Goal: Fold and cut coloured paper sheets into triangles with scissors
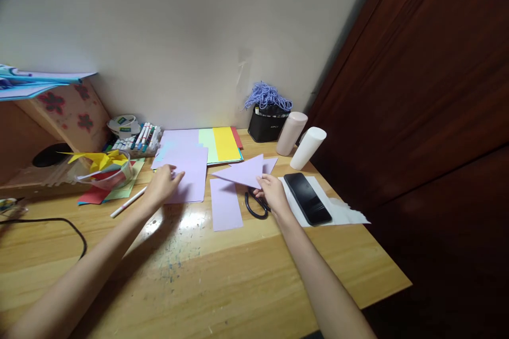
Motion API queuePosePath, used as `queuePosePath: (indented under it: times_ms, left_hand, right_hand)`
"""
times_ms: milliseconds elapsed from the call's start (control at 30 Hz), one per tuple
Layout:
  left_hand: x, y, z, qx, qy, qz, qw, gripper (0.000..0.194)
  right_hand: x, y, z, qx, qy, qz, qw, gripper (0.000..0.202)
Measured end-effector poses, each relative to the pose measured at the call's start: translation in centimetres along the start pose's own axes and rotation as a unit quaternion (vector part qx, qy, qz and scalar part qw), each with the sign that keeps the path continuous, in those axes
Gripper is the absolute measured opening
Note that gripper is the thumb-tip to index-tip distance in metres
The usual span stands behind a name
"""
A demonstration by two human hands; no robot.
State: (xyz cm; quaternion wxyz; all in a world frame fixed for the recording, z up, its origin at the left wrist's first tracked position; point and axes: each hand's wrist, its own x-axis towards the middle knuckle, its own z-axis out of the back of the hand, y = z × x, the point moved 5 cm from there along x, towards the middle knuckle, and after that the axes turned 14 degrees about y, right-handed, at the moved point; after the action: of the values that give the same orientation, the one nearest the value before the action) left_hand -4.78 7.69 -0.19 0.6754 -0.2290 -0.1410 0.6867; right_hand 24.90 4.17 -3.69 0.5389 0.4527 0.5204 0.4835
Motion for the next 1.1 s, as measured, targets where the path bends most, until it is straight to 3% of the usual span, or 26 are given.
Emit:
queuePosePath:
  times_ms: [67,167,233,300,367,433,500,767,900,1000,1100]
  left_hand:
    - [0.2,1.5,1.7,0.123,-0.041,0.076,0.989,0.047]
    - [0.5,2.9,2.5,0.172,-0.027,0.127,0.977,0.049]
    - [0.7,3.5,2.5,0.165,-0.022,0.13,0.978,0.047]
    - [1.0,3.9,2.5,0.145,-0.025,0.127,0.981,0.046]
    - [1.2,4.6,2.4,0.111,-0.025,0.129,0.985,0.045]
    - [1.4,5.3,2.6,0.07,-0.026,0.13,0.989,0.044]
    - [1.5,5.7,2.9,0.038,-0.033,0.122,0.991,0.042]
    - [1.5,5.5,4.1,0.015,-0.057,0.086,0.995,0.032]
    - [0.7,4.4,4.8,0.061,-0.113,0.082,0.988,0.026]
    - [-0.1,3.0,5.8,0.073,-0.172,0.051,0.981,0.026]
    - [-0.8,1.2,6.9,-0.006,-0.199,-0.038,0.979,0.022]
  right_hand:
    - [0.7,-0.4,1.1,-0.004,-0.03,-0.003,1.0,0.027]
    - [1.1,-0.8,2.1,-0.029,-0.065,-0.001,0.997,0.031]
    - [0.6,-0.2,2.6,-0.117,-0.117,0.031,0.986,0.037]
    - [-0.1,0.9,2.2,-0.265,-0.123,0.076,0.953,0.034]
    - [-0.5,1.6,0.7,-0.391,-0.03,0.106,0.914,0.023]
    - [-0.8,1.5,-0.9,-0.434,0.094,0.109,0.889,0.016]
    - [-1.0,1.3,-1.7,-0.445,0.15,0.109,0.876,0.013]
    - [-0.3,1.1,-1.3,-0.485,0.101,0.117,0.861,0.008]
    - [-0.7,1.7,-1.4,-0.495,0.083,0.139,0.853,0.009]
    - [-1.2,2.5,-1.9,-0.466,0.057,0.164,0.868,0.012]
    - [-1.8,3.0,-2.7,-0.378,0.042,0.166,0.91,0.017]
